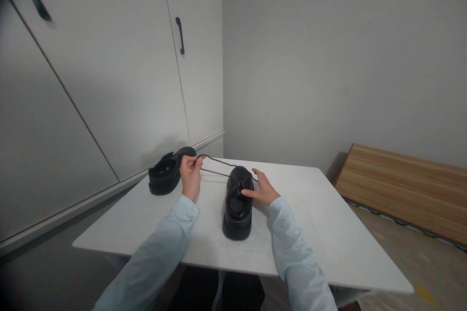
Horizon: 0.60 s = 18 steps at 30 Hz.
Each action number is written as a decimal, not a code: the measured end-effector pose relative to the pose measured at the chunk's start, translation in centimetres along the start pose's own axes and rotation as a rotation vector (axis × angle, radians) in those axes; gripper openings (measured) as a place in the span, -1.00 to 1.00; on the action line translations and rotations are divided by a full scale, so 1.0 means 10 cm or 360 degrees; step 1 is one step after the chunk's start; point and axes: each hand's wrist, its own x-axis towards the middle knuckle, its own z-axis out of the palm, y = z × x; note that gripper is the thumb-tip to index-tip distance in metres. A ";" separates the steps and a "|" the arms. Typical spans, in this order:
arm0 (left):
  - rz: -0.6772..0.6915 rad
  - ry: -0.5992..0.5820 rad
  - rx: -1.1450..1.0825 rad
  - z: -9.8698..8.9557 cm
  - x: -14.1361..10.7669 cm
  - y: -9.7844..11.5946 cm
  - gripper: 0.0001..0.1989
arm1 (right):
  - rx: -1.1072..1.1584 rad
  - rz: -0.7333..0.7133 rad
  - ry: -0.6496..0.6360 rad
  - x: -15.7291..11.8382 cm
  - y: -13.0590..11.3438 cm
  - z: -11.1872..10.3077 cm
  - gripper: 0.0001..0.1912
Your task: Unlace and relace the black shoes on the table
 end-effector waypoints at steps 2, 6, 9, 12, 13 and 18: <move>0.0027 0.0037 0.0010 -0.02 0.02 -0.02 -0.77 | 0.0005 0.0010 -0.0020 0.00 0.01 0.00 0.03; 0.0144 0.0108 0.0061 -0.04 0.05 -0.01 -0.78 | 0.0006 0.0052 -0.0054 0.00 0.03 0.01 0.05; 0.0252 0.0179 0.0170 -0.05 0.06 0.01 -0.81 | 0.0011 0.0072 -0.0052 -0.01 0.03 0.01 0.06; 0.0311 0.0285 0.0239 -0.07 0.07 0.03 -0.83 | 0.0020 0.0083 -0.0055 -0.01 0.02 0.01 0.06; 0.0320 0.0328 0.0249 -0.08 0.07 0.03 -0.84 | 0.0021 0.0087 -0.0059 -0.01 0.01 0.01 0.05; 0.0261 0.0525 0.0234 -0.13 0.12 0.01 -0.86 | 0.0017 0.0113 -0.0077 -0.02 -0.01 0.00 0.06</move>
